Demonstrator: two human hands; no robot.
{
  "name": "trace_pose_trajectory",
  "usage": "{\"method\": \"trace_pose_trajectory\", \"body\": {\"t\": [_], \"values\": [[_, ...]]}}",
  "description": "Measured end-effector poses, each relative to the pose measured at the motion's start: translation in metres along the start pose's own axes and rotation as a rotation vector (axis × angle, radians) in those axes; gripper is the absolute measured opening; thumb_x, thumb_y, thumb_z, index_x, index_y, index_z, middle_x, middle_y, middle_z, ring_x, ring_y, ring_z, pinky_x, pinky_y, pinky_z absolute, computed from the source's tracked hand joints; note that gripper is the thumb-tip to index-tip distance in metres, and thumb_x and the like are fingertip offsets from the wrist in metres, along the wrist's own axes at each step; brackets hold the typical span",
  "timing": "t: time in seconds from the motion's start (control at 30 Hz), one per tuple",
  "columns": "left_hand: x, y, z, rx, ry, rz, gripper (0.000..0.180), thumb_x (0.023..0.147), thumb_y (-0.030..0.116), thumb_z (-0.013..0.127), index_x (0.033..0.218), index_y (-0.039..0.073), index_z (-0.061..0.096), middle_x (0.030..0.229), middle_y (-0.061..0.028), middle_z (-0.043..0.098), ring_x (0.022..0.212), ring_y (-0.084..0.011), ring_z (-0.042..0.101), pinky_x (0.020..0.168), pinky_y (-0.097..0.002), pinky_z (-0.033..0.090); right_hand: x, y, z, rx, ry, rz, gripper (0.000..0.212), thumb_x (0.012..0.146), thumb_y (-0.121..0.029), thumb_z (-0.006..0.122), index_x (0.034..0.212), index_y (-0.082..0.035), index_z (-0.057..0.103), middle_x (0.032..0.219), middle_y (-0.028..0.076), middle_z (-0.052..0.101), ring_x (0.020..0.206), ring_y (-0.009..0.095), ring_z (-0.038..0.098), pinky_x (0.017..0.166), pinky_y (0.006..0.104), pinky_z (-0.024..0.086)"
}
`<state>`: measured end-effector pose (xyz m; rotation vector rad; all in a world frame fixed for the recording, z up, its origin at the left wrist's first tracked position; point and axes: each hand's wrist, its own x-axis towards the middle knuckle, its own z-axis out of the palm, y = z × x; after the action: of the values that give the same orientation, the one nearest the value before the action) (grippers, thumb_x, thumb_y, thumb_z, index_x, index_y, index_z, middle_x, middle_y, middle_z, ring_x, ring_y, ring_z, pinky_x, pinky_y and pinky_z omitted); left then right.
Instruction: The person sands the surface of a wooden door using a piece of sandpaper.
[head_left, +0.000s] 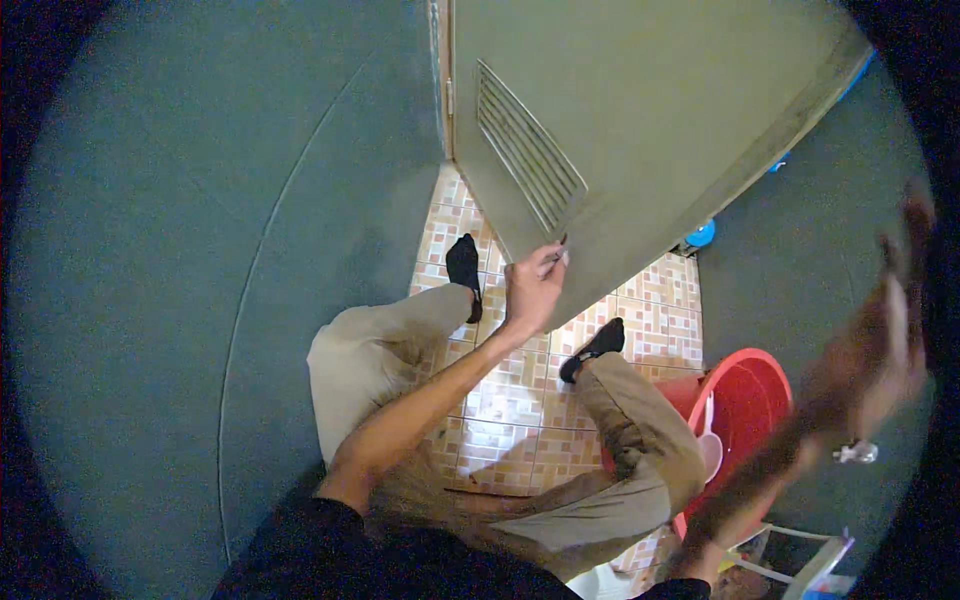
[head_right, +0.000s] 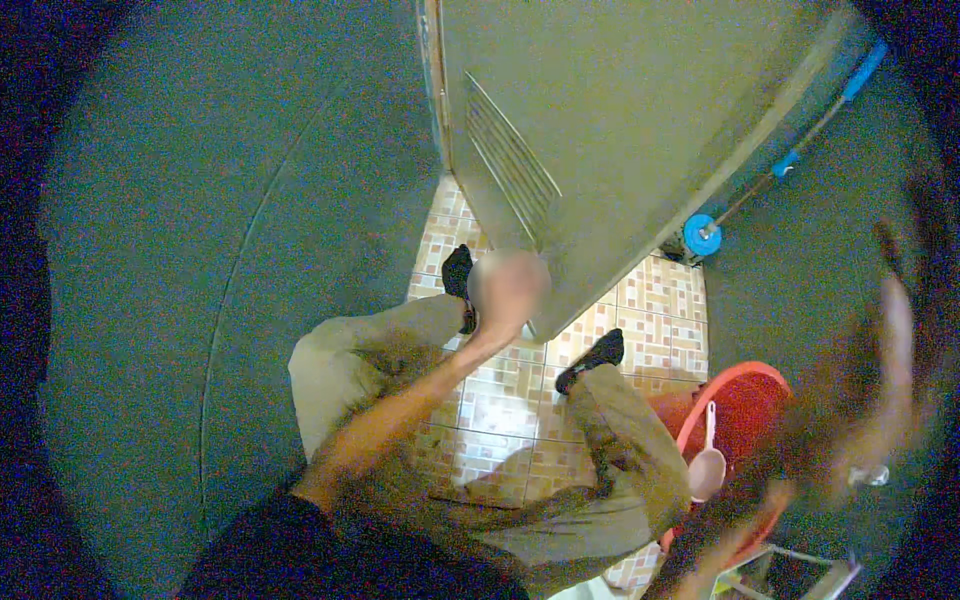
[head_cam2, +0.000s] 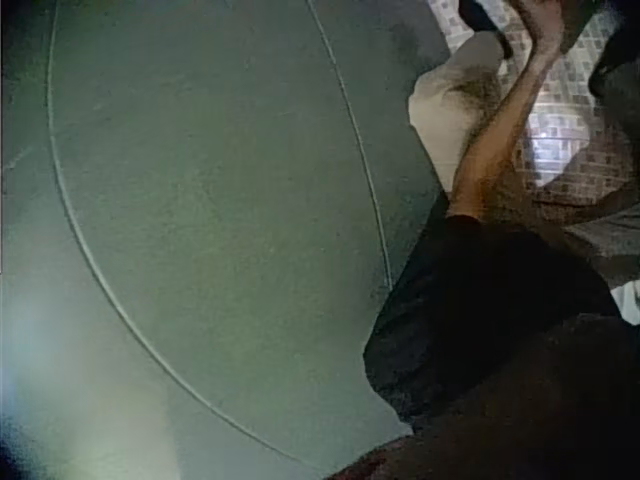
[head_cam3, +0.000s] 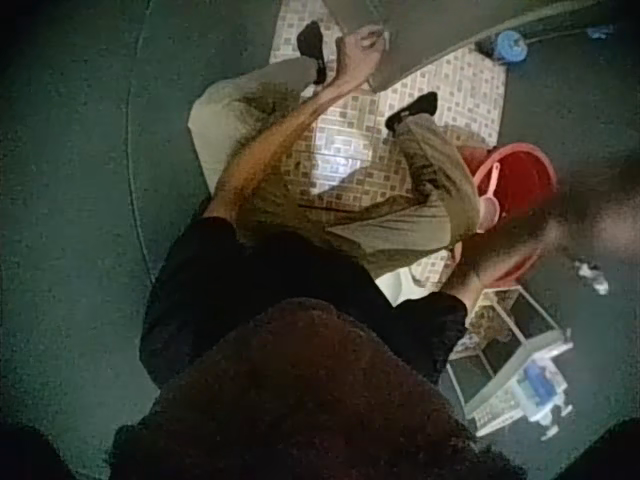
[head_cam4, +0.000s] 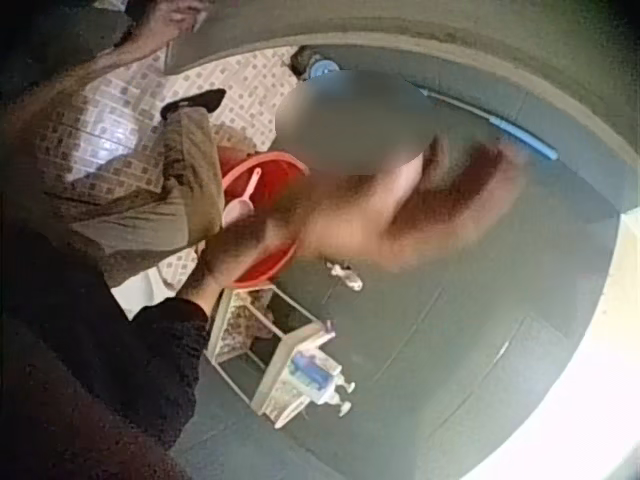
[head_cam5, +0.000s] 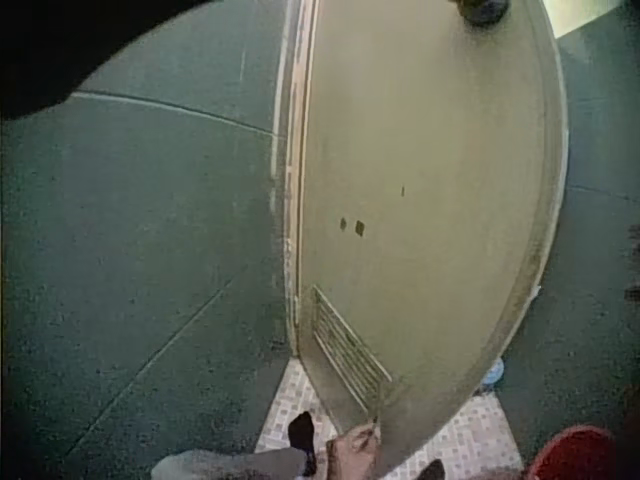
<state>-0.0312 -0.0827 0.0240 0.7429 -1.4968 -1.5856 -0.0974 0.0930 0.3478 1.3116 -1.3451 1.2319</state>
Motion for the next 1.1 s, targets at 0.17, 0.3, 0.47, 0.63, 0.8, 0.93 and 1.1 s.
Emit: {"method": "trace_pose_trajectory", "body": {"t": [0.17,0.3,0.47,0.63,0.8,0.93,1.1], "values": [[0.000,-0.005,-0.004,0.047,0.027,0.063,0.027,0.095,0.002,0.064,0.118,-0.010,0.065,0.107,-0.0202,0.075,0.101,-0.0247,0.074,0.086,-0.0320,0.060,-0.129,0.077,0.061,0.094,-0.199,0.737,0.054,0.100,-0.021,0.065,0.145,0.003,0.048,0.142,0.019,0.057,0.133,0.028,0.054,0.115,0.0398,0.037],[-0.001,-0.011,-0.010,0.113,-0.005,0.032,0.025,0.095,0.003,0.065,0.116,-0.010,0.065,0.109,-0.0214,0.074,0.103,-0.0269,0.074,0.088,-0.0335,0.060,-0.152,0.067,0.075,0.494,-0.531,0.907,0.052,0.100,-0.024,0.065,0.141,0.004,0.050,0.133,0.018,0.063,0.124,0.026,0.059,0.109,0.0379,0.043],[0.005,-0.010,-0.006,0.137,0.054,0.172,0.017,0.094,0.003,0.063,0.108,-0.006,0.066,0.097,-0.0253,0.074,0.098,-0.0352,0.075,0.084,-0.0388,0.061,-0.173,0.070,0.086,0.454,-0.473,0.922,0.040,0.097,-0.013,0.069,0.131,0.005,0.058,0.120,0.017,0.069,0.110,0.024,0.067,0.098,0.0366,0.053],[0.006,0.000,-0.012,0.178,0.067,0.232,0.018,0.094,0.002,0.064,0.111,-0.004,0.065,0.110,-0.0256,0.073,0.105,-0.0359,0.073,0.089,-0.0403,0.058,-0.173,0.057,0.082,0.379,-0.503,0.892,0.034,0.095,-0.010,0.071,0.124,0.005,0.062,0.111,0.016,0.073,0.103,0.022,0.071,0.095,0.0363,0.054],[-0.004,0.001,-0.014,0.262,0.124,0.369,0.020,0.092,0.000,0.066,0.111,-0.002,0.065,0.120,-0.0204,0.072,0.117,-0.0373,0.067,0.097,-0.0414,0.053,-0.173,0.037,0.088,0.364,-0.530,0.813,0.035,0.091,-0.008,0.075,0.120,0.006,0.062,0.107,0.018,0.075,0.101,0.024,0.073,0.090,0.0351,0.057],[-0.017,0.022,-0.008,0.149,0.147,0.351,0.031,0.094,0.002,0.064,0.125,-0.003,0.062,0.128,-0.0224,0.068,0.120,-0.0358,0.066,0.102,-0.0418,0.050,-0.178,0.028,0.089,0.324,-0.553,0.699,0.039,0.088,-0.007,0.077,0.122,0.006,0.061,0.106,0.020,0.075,0.103,0.027,0.074,0.092,0.0376,0.058],[-0.031,0.008,-0.016,0.245,0.051,0.392,0.049,0.102,0.011,0.055,0.148,-0.005,0.047,0.145,-0.0250,0.056,0.136,-0.0371,0.054,0.114,-0.0432,0.040,-0.174,0.014,0.091,0.329,-0.559,0.650,0.040,0.087,-0.008,0.078,0.121,0.006,0.062,0.104,0.021,0.076,0.100,0.029,0.075,0.091,0.0378,0.058]]}}
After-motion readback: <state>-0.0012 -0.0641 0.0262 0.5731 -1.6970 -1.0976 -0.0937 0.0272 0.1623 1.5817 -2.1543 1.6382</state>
